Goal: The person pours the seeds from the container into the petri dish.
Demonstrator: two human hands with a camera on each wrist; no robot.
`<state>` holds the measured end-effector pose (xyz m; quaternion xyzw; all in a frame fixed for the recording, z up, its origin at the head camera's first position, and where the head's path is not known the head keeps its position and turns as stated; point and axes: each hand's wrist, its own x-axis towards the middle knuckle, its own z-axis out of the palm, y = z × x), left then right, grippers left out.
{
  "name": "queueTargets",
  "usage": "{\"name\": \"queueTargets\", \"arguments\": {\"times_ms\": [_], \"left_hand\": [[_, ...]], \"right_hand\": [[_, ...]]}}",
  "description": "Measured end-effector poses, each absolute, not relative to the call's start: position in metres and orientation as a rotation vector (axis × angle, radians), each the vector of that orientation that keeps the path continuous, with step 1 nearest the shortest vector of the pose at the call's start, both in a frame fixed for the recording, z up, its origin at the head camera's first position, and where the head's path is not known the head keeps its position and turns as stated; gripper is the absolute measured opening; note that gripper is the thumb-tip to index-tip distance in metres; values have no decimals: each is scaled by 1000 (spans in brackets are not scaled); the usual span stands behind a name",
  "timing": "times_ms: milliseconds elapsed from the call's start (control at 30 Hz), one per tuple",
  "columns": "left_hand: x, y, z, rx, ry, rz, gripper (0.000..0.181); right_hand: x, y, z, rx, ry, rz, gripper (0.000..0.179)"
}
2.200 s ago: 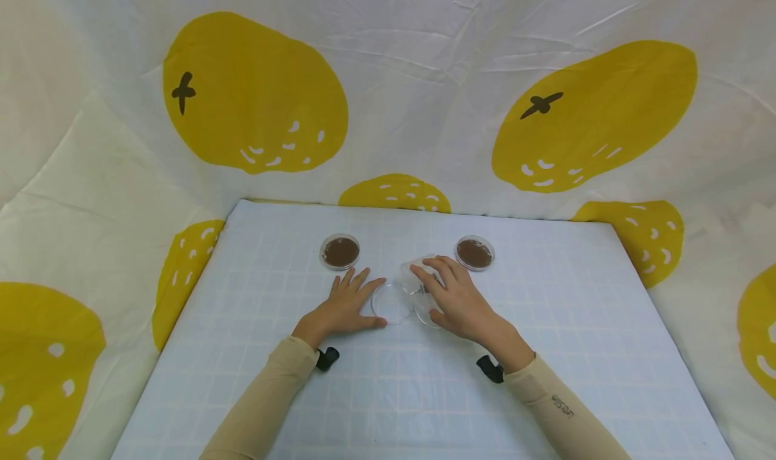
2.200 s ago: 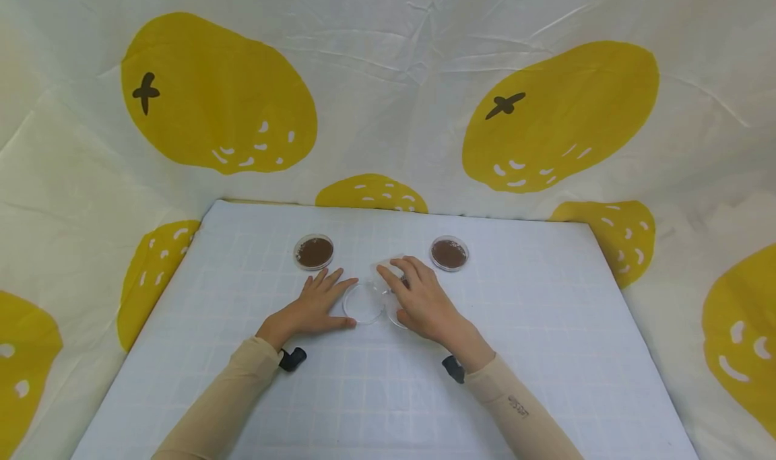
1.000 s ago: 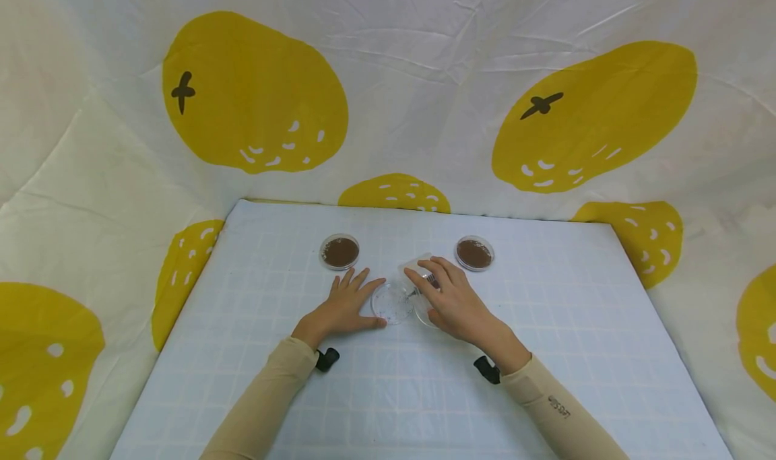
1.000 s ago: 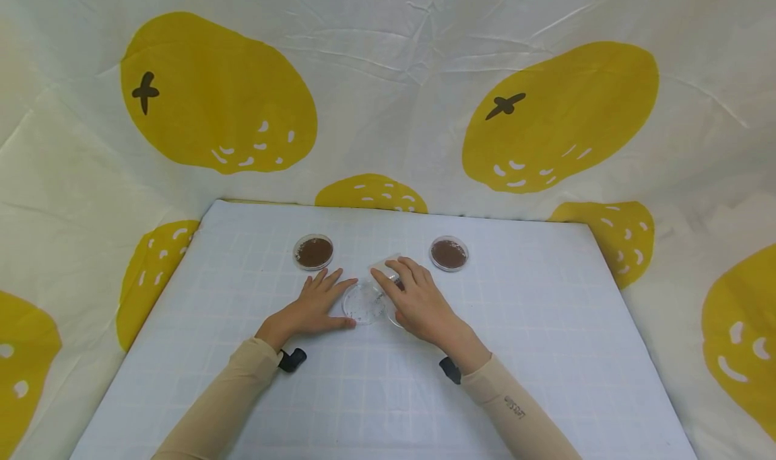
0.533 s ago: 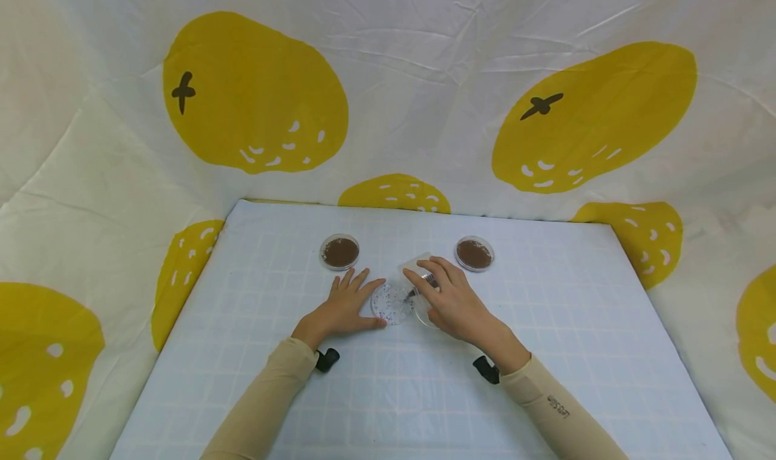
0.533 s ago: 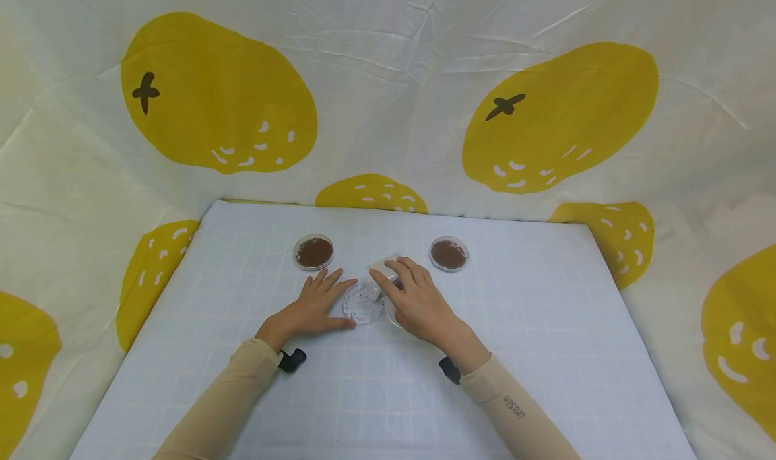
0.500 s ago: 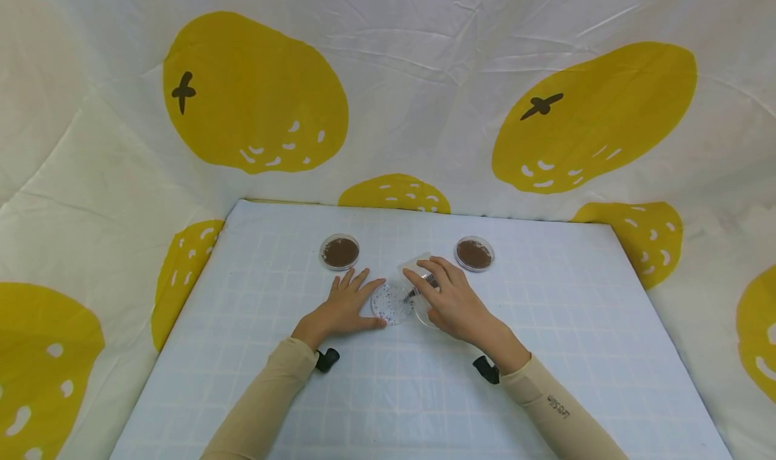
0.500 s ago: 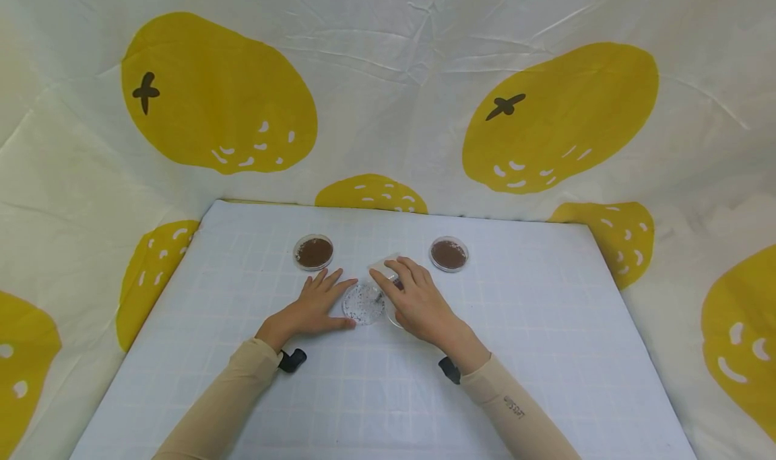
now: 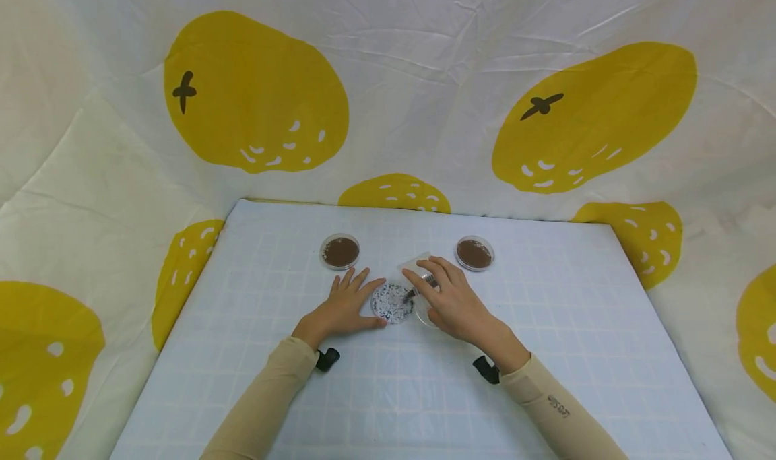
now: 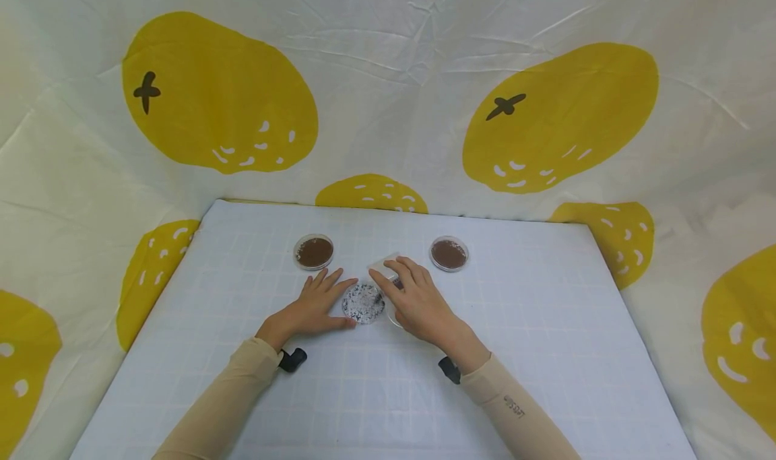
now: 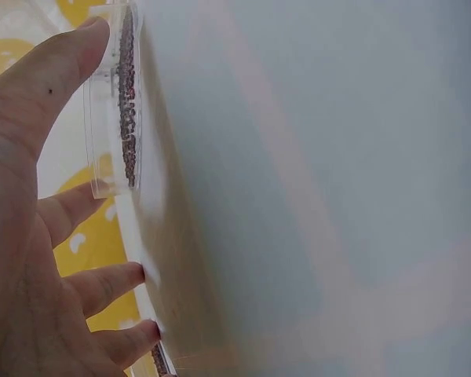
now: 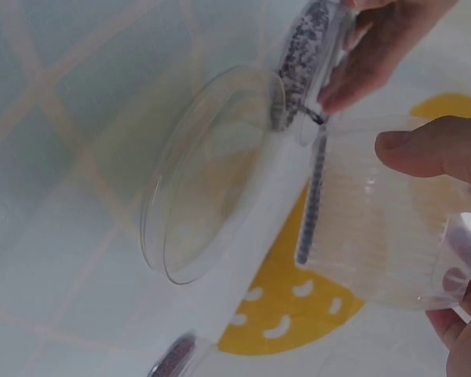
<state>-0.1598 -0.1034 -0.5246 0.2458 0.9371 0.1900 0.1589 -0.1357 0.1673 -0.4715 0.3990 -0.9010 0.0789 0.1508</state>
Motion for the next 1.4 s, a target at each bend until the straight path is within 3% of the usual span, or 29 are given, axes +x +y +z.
{"name": "queueTargets", "arguments": {"times_ms": [733,1400], "left_hand": [[-162,-104,-527,736,2679,547,93],[-162,-104,-527,709,2671,546,92]], "right_hand": [[-138,179,-476,1070,-2623,552,99],[-136,210,-491,652,-2647,1259,98]]}}
